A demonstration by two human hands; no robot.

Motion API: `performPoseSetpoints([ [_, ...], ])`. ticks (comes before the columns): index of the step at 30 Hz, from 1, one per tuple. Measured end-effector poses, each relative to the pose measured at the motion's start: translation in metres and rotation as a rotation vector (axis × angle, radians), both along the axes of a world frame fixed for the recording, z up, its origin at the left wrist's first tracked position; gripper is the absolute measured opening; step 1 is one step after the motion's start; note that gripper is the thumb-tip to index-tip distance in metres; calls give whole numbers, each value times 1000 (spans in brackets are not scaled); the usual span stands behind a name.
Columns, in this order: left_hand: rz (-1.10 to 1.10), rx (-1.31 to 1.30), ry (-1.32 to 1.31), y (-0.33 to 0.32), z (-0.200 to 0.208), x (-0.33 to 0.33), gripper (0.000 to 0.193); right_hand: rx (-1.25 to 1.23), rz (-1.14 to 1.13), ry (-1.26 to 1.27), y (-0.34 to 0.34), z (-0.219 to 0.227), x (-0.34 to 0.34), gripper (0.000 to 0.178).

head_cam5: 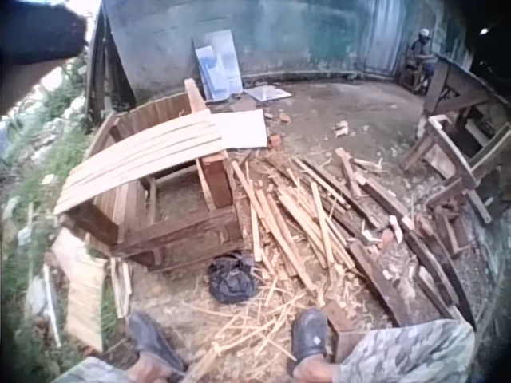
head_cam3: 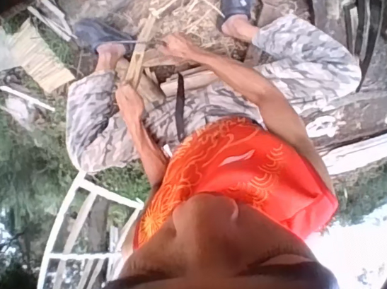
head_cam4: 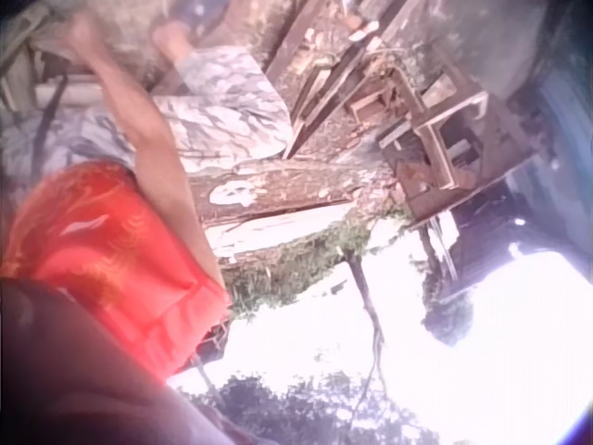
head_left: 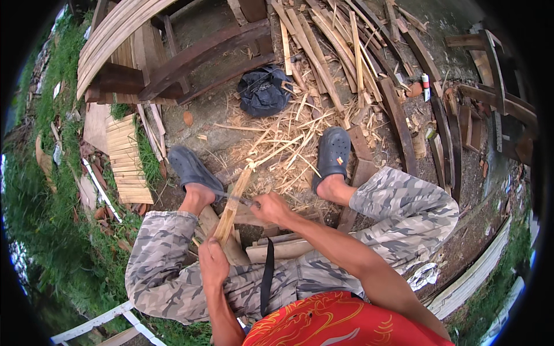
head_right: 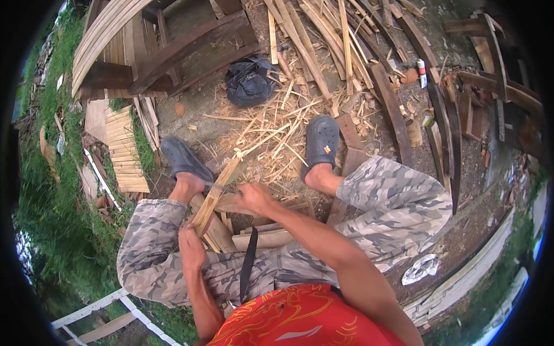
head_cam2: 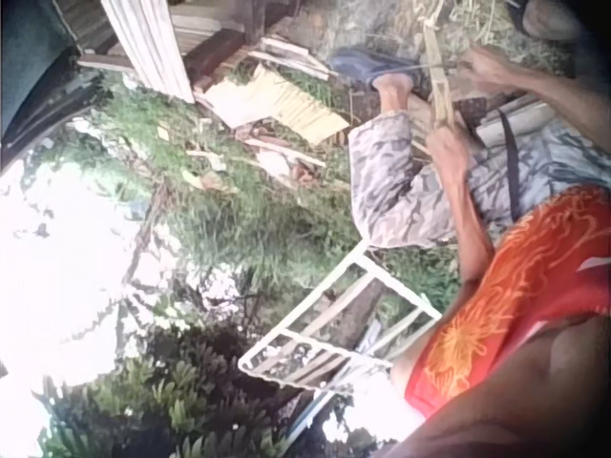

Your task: The person sits on the ground and uses a curved blade to shave thin strips from a wooden stick, repeatedly peeling the wood and placing the shavings on the ground. The person occasionally lifts the stick to inspect it before continuing to shave.

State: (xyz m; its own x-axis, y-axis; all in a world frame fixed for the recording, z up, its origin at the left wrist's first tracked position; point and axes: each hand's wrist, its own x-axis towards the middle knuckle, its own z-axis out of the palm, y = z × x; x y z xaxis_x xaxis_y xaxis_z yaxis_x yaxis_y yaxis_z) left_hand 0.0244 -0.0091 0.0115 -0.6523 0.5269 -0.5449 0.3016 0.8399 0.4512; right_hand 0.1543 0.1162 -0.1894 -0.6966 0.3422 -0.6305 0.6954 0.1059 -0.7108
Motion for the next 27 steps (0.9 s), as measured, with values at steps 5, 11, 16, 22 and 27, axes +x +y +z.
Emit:
performPoseSetpoints([
  [5, -8, -63, 28, -16, -15, -5, 51, -23, 25, -90, 1, -6, 8, 32],
  [11, 122, 5, -93, -48, -42, -17, 51, 4, -36, -302, 2, -26, 3, 31],
  [16, 161, 62, -128, -55, -48, -22, 50, 51, 25, -130, 4, -42, 14, 35],
  [22, 50, 26, -138, -40, -42, -28, 56, -43, -9, -314, 10, -41, 22, 34],
  [27, -69, -121, 95, -24, -24, -18, 54, -36, 26, -173, 2, -44, 21, 33],
])
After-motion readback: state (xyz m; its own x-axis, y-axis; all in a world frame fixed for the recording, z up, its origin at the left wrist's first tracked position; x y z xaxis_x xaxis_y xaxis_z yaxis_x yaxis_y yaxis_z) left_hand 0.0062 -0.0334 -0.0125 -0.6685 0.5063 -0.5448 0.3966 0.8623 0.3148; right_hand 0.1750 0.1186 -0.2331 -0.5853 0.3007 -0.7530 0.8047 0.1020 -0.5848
